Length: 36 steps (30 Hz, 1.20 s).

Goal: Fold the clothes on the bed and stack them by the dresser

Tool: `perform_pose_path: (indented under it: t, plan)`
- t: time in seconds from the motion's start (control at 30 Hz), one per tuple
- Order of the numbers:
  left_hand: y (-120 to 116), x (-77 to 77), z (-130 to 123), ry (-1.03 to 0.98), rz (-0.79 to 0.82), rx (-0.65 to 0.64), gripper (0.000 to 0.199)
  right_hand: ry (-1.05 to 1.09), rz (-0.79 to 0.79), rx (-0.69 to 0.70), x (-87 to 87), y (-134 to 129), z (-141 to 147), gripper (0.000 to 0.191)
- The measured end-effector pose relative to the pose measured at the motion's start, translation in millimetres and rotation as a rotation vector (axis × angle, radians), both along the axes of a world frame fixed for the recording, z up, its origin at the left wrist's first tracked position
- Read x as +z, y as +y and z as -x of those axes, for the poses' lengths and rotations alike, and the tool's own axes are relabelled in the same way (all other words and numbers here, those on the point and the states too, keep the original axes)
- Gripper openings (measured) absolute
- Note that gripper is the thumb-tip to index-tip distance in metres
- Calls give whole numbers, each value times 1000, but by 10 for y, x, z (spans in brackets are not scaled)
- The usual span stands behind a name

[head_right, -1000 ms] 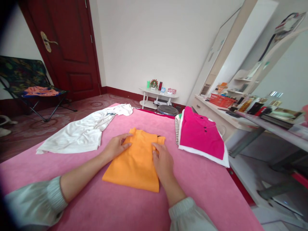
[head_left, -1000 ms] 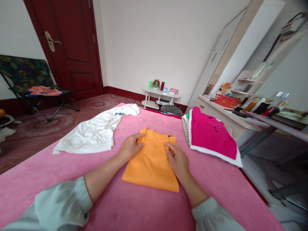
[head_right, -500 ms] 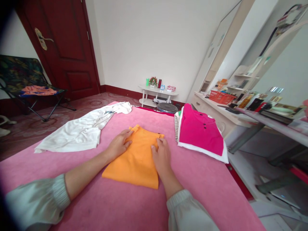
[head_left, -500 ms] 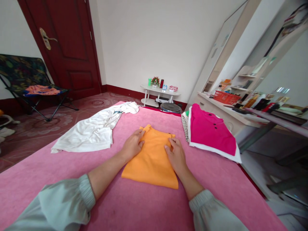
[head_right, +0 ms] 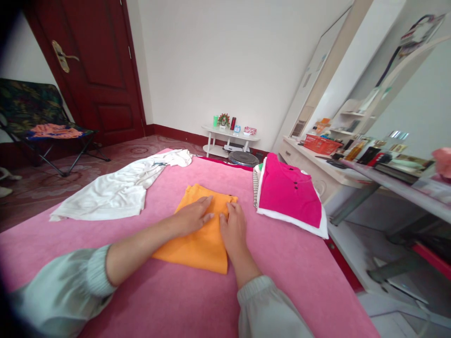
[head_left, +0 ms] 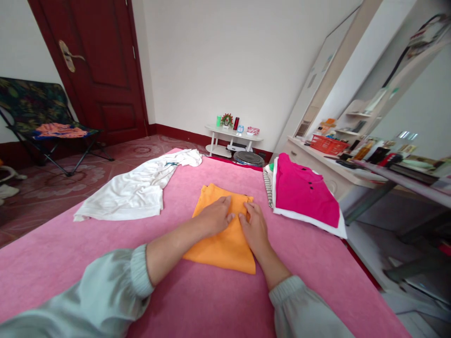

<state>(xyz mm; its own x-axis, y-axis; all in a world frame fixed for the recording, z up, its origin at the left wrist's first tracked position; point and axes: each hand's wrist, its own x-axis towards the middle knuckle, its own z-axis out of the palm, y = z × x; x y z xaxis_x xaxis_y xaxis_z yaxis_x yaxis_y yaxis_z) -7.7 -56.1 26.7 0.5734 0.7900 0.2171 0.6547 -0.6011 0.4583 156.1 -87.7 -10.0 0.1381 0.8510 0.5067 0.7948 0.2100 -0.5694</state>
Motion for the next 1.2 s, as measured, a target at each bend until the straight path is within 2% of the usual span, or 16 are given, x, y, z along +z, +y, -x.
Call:
perform_pose_path:
  t: [0.1, 0.2, 0.3, 0.4, 0.53, 0.63, 0.7, 0.77, 0.87, 0.93, 1.0, 1.07, 1.13, 1.2]
  plan:
    - [-10, -204, -137, 34, -65, 57, 57, 70, 17, -18, 28, -27, -10, 39]
    - [2, -306, -138, 11, -115, 64, 56, 126, 100, -45, 114, -92, -11, 39]
    - [23, -303, -95, 12, -101, 33, 54, 50, 197, -42, 238, -175, -21, 43]
    - [35, -282, -82, 33, -93, 24, 53, -23, 304, 62, 357, -249, -46, 47]
    - [11, -294, -103, 83, -117, 21, 56, -24, 445, 274, 487, -323, -79, 18]
    - [-28, -306, -112, 116, -146, 5, 56, -37, 586, 389, 569, -359, -108, 17]
    - [-51, -298, -113, 140, -148, 7, 55, -80, 642, 394, 610, -365, -125, 19]
    - [-71, -276, -117, 164, -139, 18, 56, -160, 578, 287, 634, -351, -120, 15]
    - [-101, -232, -135, 205, -116, 43, 58, -222, 268, 73, 620, -285, -34, 16]
    - [-119, -208, -153, 236, -102, 86, 60, -192, 148, 102, 563, -216, 60, 34]
    - [-124, -189, -167, 276, -65, 149, 63, -196, 205, 213, 472, -132, 135, 54]
    - [-101, -174, -165, 306, -18, 202, 65, -256, 345, 257, 366, -38, 152, 71]
    - [-40, -164, -137, 314, 12, 210, 65, -326, 463, 221, 270, 58, 102, 76]
    - [58, -164, -82, 302, 21, 171, 66, -375, 510, 148, 201, 142, 15, 74]
